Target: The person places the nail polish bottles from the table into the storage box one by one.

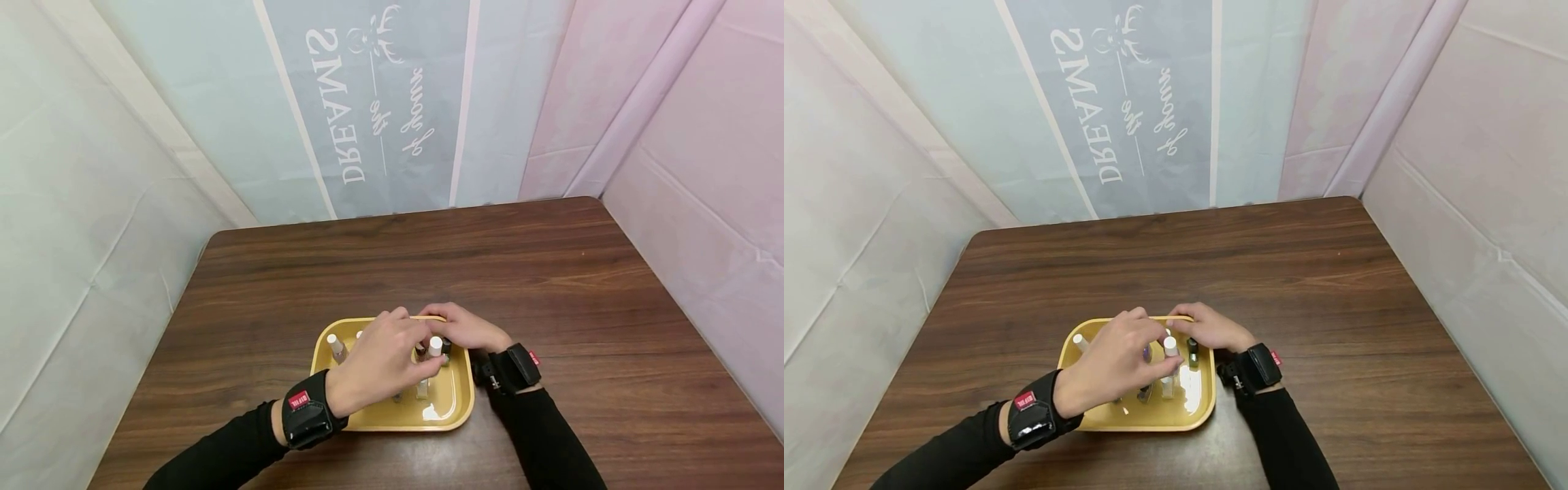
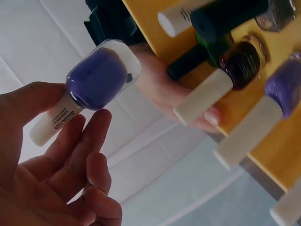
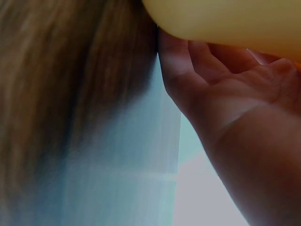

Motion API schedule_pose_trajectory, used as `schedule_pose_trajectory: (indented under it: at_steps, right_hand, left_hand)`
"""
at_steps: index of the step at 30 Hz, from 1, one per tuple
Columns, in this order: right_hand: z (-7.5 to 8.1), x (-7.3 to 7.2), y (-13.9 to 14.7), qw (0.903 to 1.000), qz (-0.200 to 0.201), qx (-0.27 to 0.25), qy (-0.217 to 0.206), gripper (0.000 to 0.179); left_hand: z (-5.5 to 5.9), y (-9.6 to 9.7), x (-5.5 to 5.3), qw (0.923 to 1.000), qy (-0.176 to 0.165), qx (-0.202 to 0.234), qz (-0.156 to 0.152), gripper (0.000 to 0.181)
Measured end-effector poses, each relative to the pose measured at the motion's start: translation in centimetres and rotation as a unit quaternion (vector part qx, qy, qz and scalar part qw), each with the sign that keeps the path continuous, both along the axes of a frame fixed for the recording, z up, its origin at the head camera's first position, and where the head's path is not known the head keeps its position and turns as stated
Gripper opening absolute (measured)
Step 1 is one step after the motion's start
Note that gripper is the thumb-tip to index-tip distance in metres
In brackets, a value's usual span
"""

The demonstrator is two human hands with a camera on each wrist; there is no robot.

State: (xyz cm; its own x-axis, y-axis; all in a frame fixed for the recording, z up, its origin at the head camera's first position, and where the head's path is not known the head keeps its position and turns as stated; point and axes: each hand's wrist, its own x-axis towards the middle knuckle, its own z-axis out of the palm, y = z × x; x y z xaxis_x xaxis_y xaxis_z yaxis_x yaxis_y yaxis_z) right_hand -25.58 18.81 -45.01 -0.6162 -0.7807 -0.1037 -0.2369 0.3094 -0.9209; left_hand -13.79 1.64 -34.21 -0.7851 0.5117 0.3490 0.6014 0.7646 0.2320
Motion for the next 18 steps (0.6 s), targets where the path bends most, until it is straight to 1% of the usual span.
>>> schedule_pose_trajectory:
  at_steps: [7, 10, 15, 18]
  right_hand:
    - [0.1, 0.1, -0.2, 1.0, 0.001, -0.005, -0.007, 0.021]
    - [0.2, 0.2, -0.2, 0.9999, 0.004, -0.006, -0.007, 0.021]
    - [0.3, 0.2, -0.2, 0.9998, 0.0, 0.004, 0.019, 0.021]
    - [0.3, 0.2, -0.2, 0.9998, -0.002, 0.004, 0.022, 0.022]
  left_hand:
    - [-0.6, 0.8, 0.4, 0.9993, -0.006, -0.037, -0.002, 0.027]
    - [-0.9, 1.2, 0.5, 0.9988, -0.008, -0.047, 0.002, 0.026]
    - [-1.3, 1.8, 0.5, 0.9974, -0.022, -0.068, 0.009, 0.028]
    - [-1.5, 2.0, 0.6, 0.9963, -0.034, -0.078, 0.016, 0.031]
